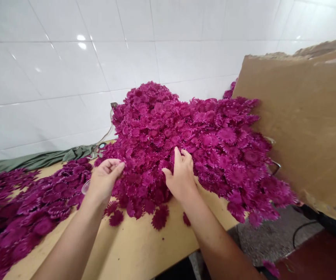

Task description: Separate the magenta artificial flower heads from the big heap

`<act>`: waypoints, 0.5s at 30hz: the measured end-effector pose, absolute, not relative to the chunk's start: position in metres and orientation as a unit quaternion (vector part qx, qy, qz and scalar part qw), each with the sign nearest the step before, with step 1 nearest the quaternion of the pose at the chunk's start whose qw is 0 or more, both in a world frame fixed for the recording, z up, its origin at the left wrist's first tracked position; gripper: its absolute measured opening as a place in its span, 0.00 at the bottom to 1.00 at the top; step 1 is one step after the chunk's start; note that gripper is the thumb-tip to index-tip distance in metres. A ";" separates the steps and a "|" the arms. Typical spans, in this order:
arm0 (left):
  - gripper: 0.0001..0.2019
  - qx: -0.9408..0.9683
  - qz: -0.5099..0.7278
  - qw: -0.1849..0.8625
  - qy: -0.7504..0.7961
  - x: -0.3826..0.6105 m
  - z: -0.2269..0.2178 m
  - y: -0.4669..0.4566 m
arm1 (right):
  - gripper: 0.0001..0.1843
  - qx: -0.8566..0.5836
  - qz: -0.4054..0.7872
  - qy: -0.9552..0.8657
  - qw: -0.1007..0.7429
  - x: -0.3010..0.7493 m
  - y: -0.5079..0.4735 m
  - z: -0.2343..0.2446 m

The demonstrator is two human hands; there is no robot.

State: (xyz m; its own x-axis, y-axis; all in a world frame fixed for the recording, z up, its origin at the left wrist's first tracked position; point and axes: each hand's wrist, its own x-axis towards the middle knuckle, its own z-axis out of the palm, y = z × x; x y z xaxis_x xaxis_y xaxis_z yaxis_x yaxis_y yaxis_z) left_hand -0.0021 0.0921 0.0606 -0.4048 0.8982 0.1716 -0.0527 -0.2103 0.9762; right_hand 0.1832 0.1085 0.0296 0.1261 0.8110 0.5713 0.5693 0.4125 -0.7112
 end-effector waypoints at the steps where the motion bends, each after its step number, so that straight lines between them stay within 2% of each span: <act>1: 0.13 0.430 0.644 0.362 0.518 0.005 0.056 0.092 | 0.24 -0.521 0.106 -0.664 0.526 0.181 0.110 0.033; 4: 0.12 0.467 0.599 0.367 0.537 0.019 0.045 0.088 | 0.14 -0.471 0.230 -0.714 0.464 0.164 0.101 0.039; 7: 0.10 0.492 0.566 0.370 0.548 0.023 0.043 0.084 | 0.15 -0.447 0.388 -0.685 0.424 0.146 0.093 0.034; 12: 0.10 0.485 0.553 0.422 0.530 0.018 0.045 0.080 | 0.10 -0.359 0.535 -0.596 0.479 0.137 0.104 0.023; 15: 0.11 0.456 0.552 0.468 0.518 0.014 0.043 0.081 | 0.08 -0.340 0.581 -0.540 0.505 0.138 0.105 0.023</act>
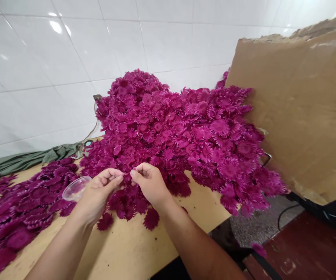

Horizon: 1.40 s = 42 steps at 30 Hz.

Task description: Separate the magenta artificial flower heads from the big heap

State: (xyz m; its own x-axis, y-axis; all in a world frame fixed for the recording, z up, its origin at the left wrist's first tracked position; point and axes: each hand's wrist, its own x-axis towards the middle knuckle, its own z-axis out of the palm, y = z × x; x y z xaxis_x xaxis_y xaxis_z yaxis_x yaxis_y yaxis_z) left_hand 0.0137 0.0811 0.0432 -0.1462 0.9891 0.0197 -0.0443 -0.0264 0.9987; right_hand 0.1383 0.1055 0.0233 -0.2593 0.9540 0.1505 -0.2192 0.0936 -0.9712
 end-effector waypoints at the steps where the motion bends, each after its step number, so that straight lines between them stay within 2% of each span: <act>1: 0.11 0.439 0.563 0.473 0.516 0.013 0.042 0.082 | 0.08 -0.343 0.585 -0.532 0.508 0.138 0.104 0.024; 6: 0.15 0.324 0.658 0.453 0.506 0.011 0.041 0.092 | 0.11 -0.377 0.558 -0.544 0.501 0.132 0.086 0.023; 10: 0.08 0.252 0.707 0.437 0.495 0.002 0.049 0.101 | 0.12 -0.381 0.539 -0.568 0.491 0.139 0.073 0.019; 14: 0.05 0.223 0.760 0.322 0.519 -0.016 0.055 0.115 | 0.12 -0.372 0.533 -0.577 0.495 0.157 0.067 0.017; 16: 0.06 0.330 0.729 0.264 0.539 -0.017 0.053 0.120 | 0.10 -0.369 0.544 -0.572 0.491 0.163 0.069 0.018; 19: 0.09 0.515 0.613 0.195 0.566 -0.004 0.044 0.116 | 0.08 -0.357 0.575 -0.541 0.500 0.166 0.075 0.020; 23: 0.07 0.665 0.498 0.158 0.533 0.020 0.037 0.090 | 0.08 -0.370 0.577 -0.499 0.530 0.165 0.082 0.018; 29: 0.06 0.704 0.483 0.072 0.515 0.033 0.032 0.063 | 0.07 -0.396 0.531 -0.497 0.561 0.166 0.082 0.011; 36: 0.07 0.707 0.468 0.104 0.520 0.037 0.023 0.065 | 0.08 -0.385 0.509 -0.555 0.534 0.164 0.079 0.013; 42: 0.10 0.698 0.481 0.096 0.521 0.035 0.020 0.062 | 0.15 -0.418 0.513 -0.536 0.524 0.160 0.082 0.010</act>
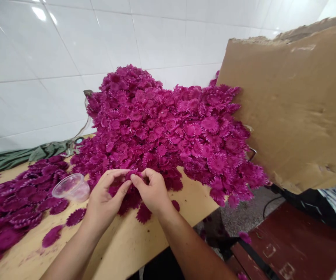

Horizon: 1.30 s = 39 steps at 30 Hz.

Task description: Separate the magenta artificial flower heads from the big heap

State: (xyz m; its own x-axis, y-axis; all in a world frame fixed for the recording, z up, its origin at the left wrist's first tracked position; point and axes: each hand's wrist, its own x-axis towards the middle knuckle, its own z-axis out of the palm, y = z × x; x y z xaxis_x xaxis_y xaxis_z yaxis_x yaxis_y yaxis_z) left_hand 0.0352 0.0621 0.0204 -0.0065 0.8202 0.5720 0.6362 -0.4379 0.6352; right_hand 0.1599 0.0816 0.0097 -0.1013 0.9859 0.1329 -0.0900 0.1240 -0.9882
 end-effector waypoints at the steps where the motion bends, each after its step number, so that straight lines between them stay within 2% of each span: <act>1: 0.11 0.693 0.489 0.085 0.523 0.035 0.020 0.062 | 0.15 -0.415 0.518 -0.533 0.525 0.159 0.082 0.009; 4: 0.13 0.681 0.509 0.071 0.522 0.036 0.019 0.061 | 0.17 -0.401 0.537 -0.523 0.527 0.157 0.084 0.008; 7: 0.06 0.691 0.492 0.167 0.503 0.037 0.020 0.062 | 0.20 -0.388 0.553 -0.507 0.535 0.155 0.086 0.008; 11: 0.07 0.640 0.486 0.285 0.523 0.039 0.022 0.066 | 0.23 -0.377 0.579 -0.485 0.537 0.154 0.085 0.009; 17: 0.13 0.509 0.570 0.332 0.553 0.038 0.015 0.077 | 0.17 -0.351 0.597 -0.518 0.501 0.152 0.074 0.008; 21: 0.12 0.391 0.621 0.369 0.570 0.026 0.018 0.094 | 0.15 -0.367 0.562 -0.552 0.494 0.157 0.062 0.010; 23: 0.10 0.355 0.649 0.335 0.583 0.018 0.024 0.103 | 0.14 -0.393 0.520 -0.574 0.495 0.168 0.062 0.014; 26: 0.04 0.474 0.611 0.254 0.581 0.018 0.034 0.108 | 0.10 -0.458 0.386 -0.616 0.512 0.195 0.077 0.018; 28: 0.09 0.584 0.553 0.192 0.563 0.022 0.042 0.104 | 0.09 -0.504 0.253 -0.631 0.533 0.213 0.094 0.017; 30: 0.14 0.652 0.513 0.100 0.550 0.023 0.050 0.099 | 0.14 -0.540 0.127 -0.654 0.515 0.225 0.112 0.011; 33: 0.13 0.697 0.458 0.021 0.551 0.002 0.059 0.083 | 0.20 -0.540 -0.017 -0.718 0.439 0.227 0.126 -0.001; 36: 0.11 0.664 0.416 -0.011 0.622 -0.045 0.059 0.054 | 0.19 -0.493 -0.085 -0.772 0.393 0.224 0.120 -0.009; 39: 0.12 0.606 0.328 -0.064 0.722 -0.101 0.047 0.025 | 0.16 -0.460 -0.088 -0.793 0.389 0.224 0.108 -0.008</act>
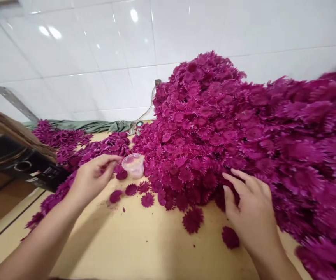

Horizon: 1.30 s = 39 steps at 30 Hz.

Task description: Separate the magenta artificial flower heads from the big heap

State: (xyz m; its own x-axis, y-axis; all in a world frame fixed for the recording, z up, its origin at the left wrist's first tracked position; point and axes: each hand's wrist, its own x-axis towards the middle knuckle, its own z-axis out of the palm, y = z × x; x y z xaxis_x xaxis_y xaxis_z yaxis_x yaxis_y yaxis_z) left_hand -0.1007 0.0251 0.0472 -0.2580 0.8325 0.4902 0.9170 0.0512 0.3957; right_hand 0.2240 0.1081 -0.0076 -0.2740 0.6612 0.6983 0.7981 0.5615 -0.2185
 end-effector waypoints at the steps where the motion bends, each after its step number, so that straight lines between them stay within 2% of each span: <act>1: 0.12 -0.600 -0.294 0.083 -0.739 -0.117 0.042 0.020 | 0.16 -0.455 -0.085 -0.797 0.388 0.224 0.105 -0.006; 8: 0.14 -0.656 -0.081 0.101 -0.743 -0.156 0.006 0.036 | 0.16 -0.424 -0.069 -0.816 0.387 0.214 0.089 -0.001; 12: 0.13 -0.665 -0.036 0.084 -0.742 -0.154 0.002 0.049 | 0.16 -0.420 -0.060 -0.822 0.380 0.214 0.087 -0.007; 17: 0.14 -0.634 -0.109 0.075 -0.762 -0.167 0.013 0.052 | 0.15 -0.430 -0.036 -0.823 0.369 0.218 0.088 -0.017; 22: 0.13 -0.516 -0.310 0.031 -0.798 -0.178 0.039 0.063 | 0.13 -0.413 -0.002 -0.826 0.383 0.208 0.084 -0.013; 25: 0.14 -0.540 -0.392 -0.013 -0.745 -0.154 0.060 0.081 | 0.12 -0.396 0.022 -0.833 0.385 0.198 0.081 -0.005; 27: 0.17 -0.623 -0.384 -0.051 -0.679 -0.127 0.074 0.092 | 0.12 -0.388 0.031 -0.837 0.385 0.193 0.079 -0.001; 29: 0.21 -0.714 -0.348 -0.034 -0.606 -0.103 0.084 0.100 | 0.11 -0.384 0.034 -0.836 0.390 0.190 0.076 0.002; 31: 0.19 -0.749 -0.334 0.001 -0.572 -0.091 0.088 0.103 | 0.10 -0.379 0.030 -0.837 0.393 0.191 0.073 0.004; 35: 0.12 -0.715 -0.311 -0.007 -0.627 -0.110 0.081 0.090 | 0.10 -0.362 0.017 -0.846 0.391 0.201 0.073 0.001; 39: 0.12 -0.680 -0.252 0.005 -0.688 -0.138 0.060 0.065 | 0.11 -0.368 0.011 -0.846 0.384 0.210 0.076 -0.001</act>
